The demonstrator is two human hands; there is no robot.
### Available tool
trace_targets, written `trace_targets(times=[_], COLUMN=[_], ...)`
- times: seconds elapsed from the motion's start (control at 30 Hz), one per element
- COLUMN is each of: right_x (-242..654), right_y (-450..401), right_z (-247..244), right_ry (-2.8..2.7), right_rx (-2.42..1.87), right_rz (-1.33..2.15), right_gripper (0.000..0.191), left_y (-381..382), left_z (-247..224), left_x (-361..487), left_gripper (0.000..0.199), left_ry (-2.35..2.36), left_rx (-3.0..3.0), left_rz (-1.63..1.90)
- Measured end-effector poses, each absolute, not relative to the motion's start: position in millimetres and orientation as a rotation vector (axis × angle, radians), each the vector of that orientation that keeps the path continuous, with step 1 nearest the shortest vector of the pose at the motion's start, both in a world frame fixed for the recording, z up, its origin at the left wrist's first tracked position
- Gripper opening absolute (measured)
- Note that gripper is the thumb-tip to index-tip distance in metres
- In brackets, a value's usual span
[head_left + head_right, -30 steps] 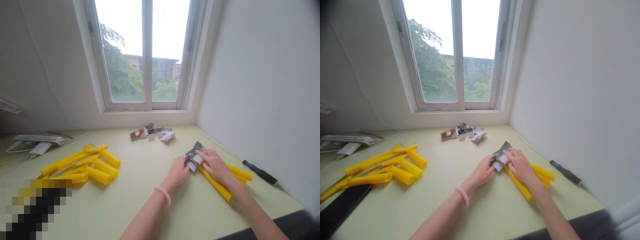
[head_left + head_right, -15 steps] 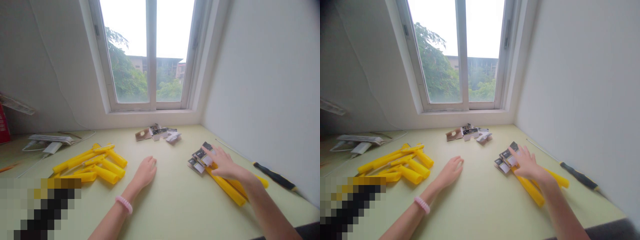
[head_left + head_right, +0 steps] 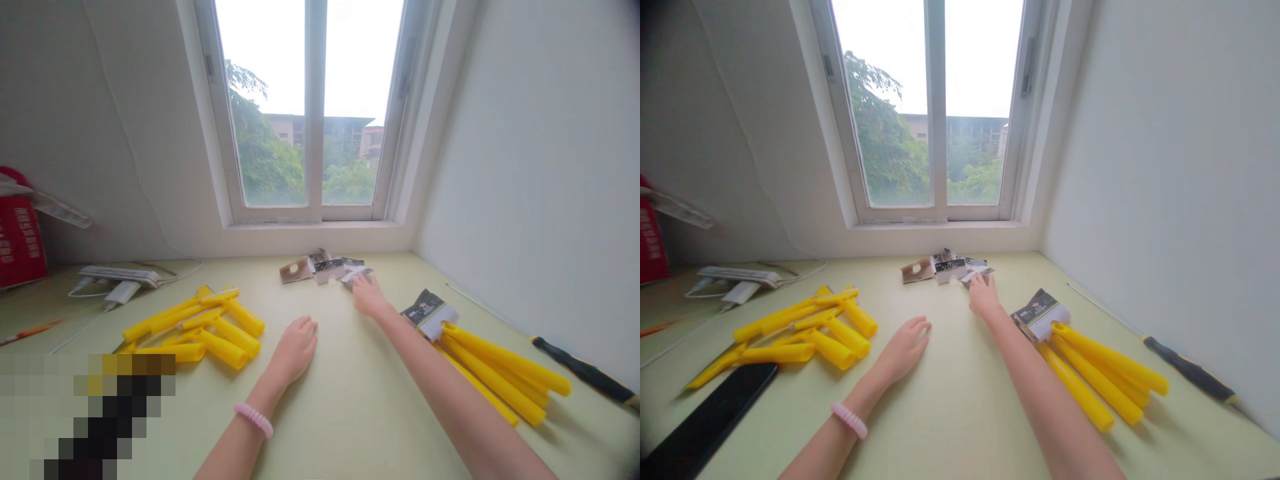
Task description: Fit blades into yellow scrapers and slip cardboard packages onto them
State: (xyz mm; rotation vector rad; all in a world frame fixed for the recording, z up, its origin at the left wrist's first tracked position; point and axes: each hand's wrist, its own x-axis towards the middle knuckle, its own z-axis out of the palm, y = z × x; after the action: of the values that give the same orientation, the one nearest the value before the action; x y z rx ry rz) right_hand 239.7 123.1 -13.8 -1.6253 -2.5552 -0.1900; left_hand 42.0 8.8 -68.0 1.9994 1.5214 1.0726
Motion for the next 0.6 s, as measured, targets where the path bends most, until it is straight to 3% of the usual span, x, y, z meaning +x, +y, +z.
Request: trace_targets(times=[0.2,0.33,0.47,0.6], right_x=[211,190,175,161], right_y=[80,51,44,42], right_z=[8,31,42,45], right_ry=[-2.248,-2.276,-2.434,-2.646], right_rx=[-1.15,-0.875,-0.778,-0.74], right_rz=[-0.48,-0.41,-0.308,-0.303], right_gripper=[0.031,0.024,0.021,0.019], left_y=[13,11,3,3], left_z=[-61,-41,-27,-33], left_x=[42,46,50,52], left_gripper=[0.057,0.072,0.064,0.04], left_ry=[1.516,1.235,0.882,0.87], left_rx=[1.846,1.387,1.074,1.095], left_rz=[1.41,1.711,1.631,1.457])
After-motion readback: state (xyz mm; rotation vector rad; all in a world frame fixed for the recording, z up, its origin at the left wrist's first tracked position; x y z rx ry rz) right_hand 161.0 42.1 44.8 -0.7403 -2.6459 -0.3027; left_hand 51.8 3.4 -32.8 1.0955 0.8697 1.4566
